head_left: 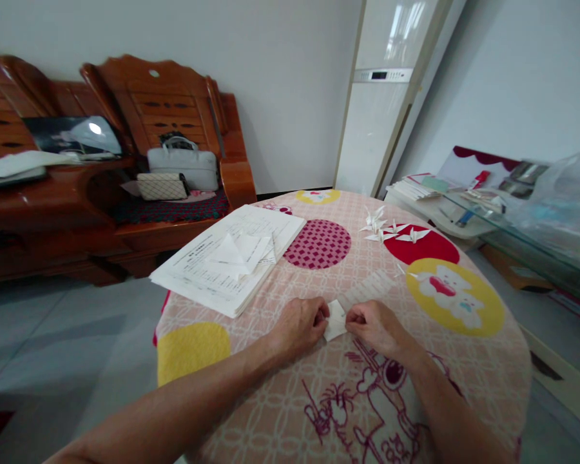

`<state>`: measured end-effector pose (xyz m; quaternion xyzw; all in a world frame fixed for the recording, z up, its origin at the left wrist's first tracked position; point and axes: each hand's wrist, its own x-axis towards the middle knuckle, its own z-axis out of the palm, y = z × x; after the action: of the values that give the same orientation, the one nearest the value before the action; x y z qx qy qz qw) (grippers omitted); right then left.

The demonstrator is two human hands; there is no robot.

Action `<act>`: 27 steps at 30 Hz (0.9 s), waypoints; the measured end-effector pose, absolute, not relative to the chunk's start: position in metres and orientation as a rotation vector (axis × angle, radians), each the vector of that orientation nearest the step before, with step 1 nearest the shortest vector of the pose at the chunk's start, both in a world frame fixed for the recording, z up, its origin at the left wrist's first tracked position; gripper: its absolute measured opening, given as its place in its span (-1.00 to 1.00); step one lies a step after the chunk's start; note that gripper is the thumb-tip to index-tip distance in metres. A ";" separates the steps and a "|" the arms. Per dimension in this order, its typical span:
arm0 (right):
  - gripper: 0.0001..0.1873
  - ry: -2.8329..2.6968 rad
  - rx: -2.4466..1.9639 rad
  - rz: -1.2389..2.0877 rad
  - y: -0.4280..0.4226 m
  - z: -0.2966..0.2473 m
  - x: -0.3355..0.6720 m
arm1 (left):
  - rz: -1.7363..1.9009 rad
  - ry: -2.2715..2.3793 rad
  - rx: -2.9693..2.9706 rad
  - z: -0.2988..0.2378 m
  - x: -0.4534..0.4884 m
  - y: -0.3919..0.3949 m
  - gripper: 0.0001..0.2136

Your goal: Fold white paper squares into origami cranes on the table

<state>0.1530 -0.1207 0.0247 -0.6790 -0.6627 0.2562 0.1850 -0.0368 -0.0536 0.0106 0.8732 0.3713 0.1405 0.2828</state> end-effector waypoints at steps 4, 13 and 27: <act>-0.86 -1.880 -1.915 0.710 -0.119 0.028 0.152 | 0.331 1.004 2.353 0.013 -0.035 -0.049 -0.88; -0.85 -1.909 -2.036 0.622 -0.117 0.036 0.147 | 0.198 0.999 2.433 0.026 -0.030 -0.040 -0.83; -0.83 -1.872 -2.084 0.566 -0.119 0.033 0.144 | 0.271 0.986 2.486 0.022 -0.031 -0.044 -0.77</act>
<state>0.1441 -0.1189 0.0327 -0.7219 -0.6485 0.1959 0.1413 -0.0312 -0.0437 0.0218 0.9011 0.3575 0.0983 0.2247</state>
